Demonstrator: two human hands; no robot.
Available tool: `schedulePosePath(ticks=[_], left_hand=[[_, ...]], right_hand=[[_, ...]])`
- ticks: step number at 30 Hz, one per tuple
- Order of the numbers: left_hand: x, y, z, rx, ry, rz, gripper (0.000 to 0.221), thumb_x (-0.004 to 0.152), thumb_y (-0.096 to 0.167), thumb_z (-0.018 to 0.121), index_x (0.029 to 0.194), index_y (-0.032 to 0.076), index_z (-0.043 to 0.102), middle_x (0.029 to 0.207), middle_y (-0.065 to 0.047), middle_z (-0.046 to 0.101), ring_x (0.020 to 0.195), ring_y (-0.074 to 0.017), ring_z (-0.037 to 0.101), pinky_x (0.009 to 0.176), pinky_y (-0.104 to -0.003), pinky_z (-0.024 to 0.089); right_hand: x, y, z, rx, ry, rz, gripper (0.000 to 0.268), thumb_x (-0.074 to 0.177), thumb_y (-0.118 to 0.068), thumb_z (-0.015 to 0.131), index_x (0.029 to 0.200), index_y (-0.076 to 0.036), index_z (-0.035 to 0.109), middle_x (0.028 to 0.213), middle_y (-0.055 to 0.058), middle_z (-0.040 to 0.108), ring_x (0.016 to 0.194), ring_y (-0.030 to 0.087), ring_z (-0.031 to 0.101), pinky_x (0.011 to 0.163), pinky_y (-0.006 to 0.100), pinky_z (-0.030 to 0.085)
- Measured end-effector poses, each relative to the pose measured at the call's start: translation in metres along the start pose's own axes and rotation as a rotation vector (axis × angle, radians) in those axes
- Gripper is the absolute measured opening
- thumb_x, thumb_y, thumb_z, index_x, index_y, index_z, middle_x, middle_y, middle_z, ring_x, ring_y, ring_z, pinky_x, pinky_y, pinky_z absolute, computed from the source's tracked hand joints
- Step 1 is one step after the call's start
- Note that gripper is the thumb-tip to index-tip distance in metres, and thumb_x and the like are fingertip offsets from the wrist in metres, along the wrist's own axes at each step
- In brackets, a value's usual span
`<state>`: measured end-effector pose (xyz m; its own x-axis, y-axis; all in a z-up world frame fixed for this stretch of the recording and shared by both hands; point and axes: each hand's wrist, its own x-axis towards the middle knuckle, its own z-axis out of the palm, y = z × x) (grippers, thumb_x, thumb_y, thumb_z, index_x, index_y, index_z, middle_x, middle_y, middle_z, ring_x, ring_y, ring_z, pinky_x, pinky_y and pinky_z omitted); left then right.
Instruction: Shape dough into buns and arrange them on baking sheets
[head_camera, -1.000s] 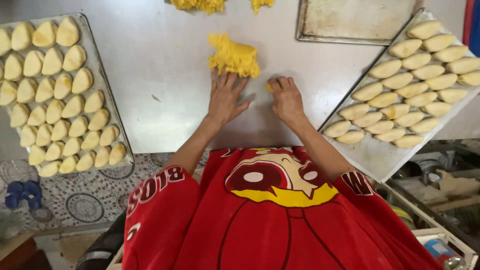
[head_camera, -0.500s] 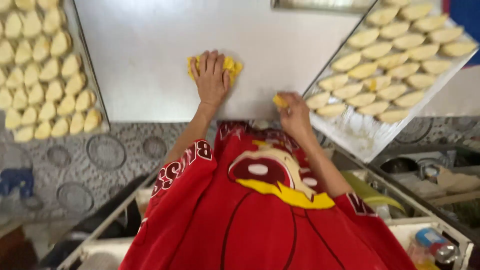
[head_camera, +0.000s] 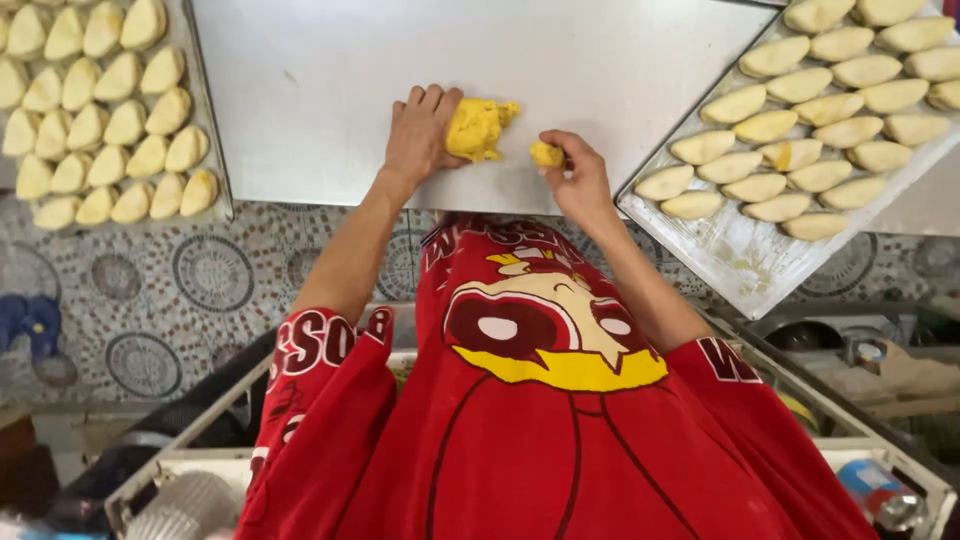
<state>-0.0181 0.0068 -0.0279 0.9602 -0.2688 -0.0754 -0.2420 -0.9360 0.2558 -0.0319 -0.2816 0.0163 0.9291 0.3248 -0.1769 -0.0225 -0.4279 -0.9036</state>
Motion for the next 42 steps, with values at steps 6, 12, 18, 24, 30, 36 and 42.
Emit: schedulePosePath(ticks=[6, 12, 18, 24, 30, 36, 42], left_hand=[[0.014, 0.001, -0.015, -0.649, 0.101, -0.008, 0.068, 0.067, 0.031, 0.091, 0.124, 0.006, 0.064, 0.117, -0.016, 0.071, 0.103, -0.0317, 0.069, 0.087, -0.043, 0.054], [0.035, 0.026, -0.061, -0.791, -0.128, -0.088, 0.102, 0.071, 0.023, 0.089, 0.153, 0.018, 0.029, 0.149, -0.014, 0.057, 0.124, -0.0361, 0.063, 0.095, -0.045, 0.052], [0.047, 0.014, -0.057, -0.874, 0.043, 0.084, 0.068, 0.074, 0.021, 0.08, 0.136, 0.014, 0.052, 0.11, -0.008, 0.065, 0.094, -0.0273, 0.065, 0.078, -0.039, 0.052], [0.013, -0.018, -0.072, -1.367, -0.018, 0.025, 0.057, 0.082, 0.012, 0.078, 0.134, 0.017, 0.056, 0.135, -0.002, 0.057, 0.122, -0.0187, 0.056, 0.103, -0.03, 0.046], [-0.008, -0.112, -0.094, -1.186, 0.183, -0.417, 0.066, 0.081, 0.0, 0.078, 0.135, 0.02, 0.046, 0.132, -0.007, 0.052, 0.12, -0.0235, 0.055, 0.099, -0.033, 0.057], [-0.014, -0.173, -0.07, -0.183, 0.179, -0.371, 0.092, 0.111, 0.063, 0.078, 0.168, 0.02, 0.019, 0.161, -0.023, 0.012, 0.135, -0.0475, 0.042, 0.092, -0.06, 0.056], [0.019, -0.169, -0.066, -0.013, 0.243, -0.339, 0.073, 0.104, 0.07, 0.05, 0.148, 0.012, 0.049, 0.152, -0.017, 0.04, 0.143, -0.0382, 0.036, 0.107, -0.058, 0.038]], right_hand=[[0.061, 0.022, 0.037, 0.75, 0.378, 0.274, 0.046, 0.075, -0.005, 0.059, 0.12, -0.013, 0.067, 0.112, 0.002, 0.064, 0.098, 0.015, 0.058, 0.076, 0.028, 0.048], [0.089, -0.042, 0.076, 0.392, 0.366, -0.02, 0.061, 0.096, -0.041, 0.069, 0.148, -0.019, 0.044, 0.141, 0.008, 0.041, 0.129, 0.022, 0.047, 0.108, 0.036, 0.048], [0.116, -0.077, 0.07, 0.405, 0.481, -0.005, 0.031, 0.089, -0.036, 0.079, 0.103, -0.011, 0.068, 0.09, 0.003, 0.069, 0.078, 0.013, 0.064, 0.065, 0.027, 0.058], [0.106, -0.067, 0.057, 0.924, 0.499, 0.415, 0.026, 0.078, -0.03, 0.083, 0.09, -0.009, 0.073, 0.082, 0.003, 0.068, 0.077, 0.021, 0.068, 0.067, 0.036, 0.058], [0.086, -0.038, 0.072, 0.27, 0.186, -0.122, 0.039, 0.103, -0.027, 0.064, 0.136, -0.014, 0.048, 0.131, 0.011, 0.046, 0.101, 0.024, 0.06, 0.066, 0.032, 0.063], [0.084, -0.019, 0.094, -0.7, 0.251, -0.161, 0.087, 0.099, -0.082, 0.036, 0.164, -0.028, 0.014, 0.171, 0.012, 0.014, 0.16, 0.039, 0.019, 0.129, 0.074, 0.012], [0.163, 0.008, 0.098, -0.86, 0.572, -0.626, 0.036, 0.1, -0.052, 0.057, 0.092, -0.017, 0.058, 0.088, 0.002, 0.06, 0.084, 0.021, 0.056, 0.068, 0.037, 0.039]])
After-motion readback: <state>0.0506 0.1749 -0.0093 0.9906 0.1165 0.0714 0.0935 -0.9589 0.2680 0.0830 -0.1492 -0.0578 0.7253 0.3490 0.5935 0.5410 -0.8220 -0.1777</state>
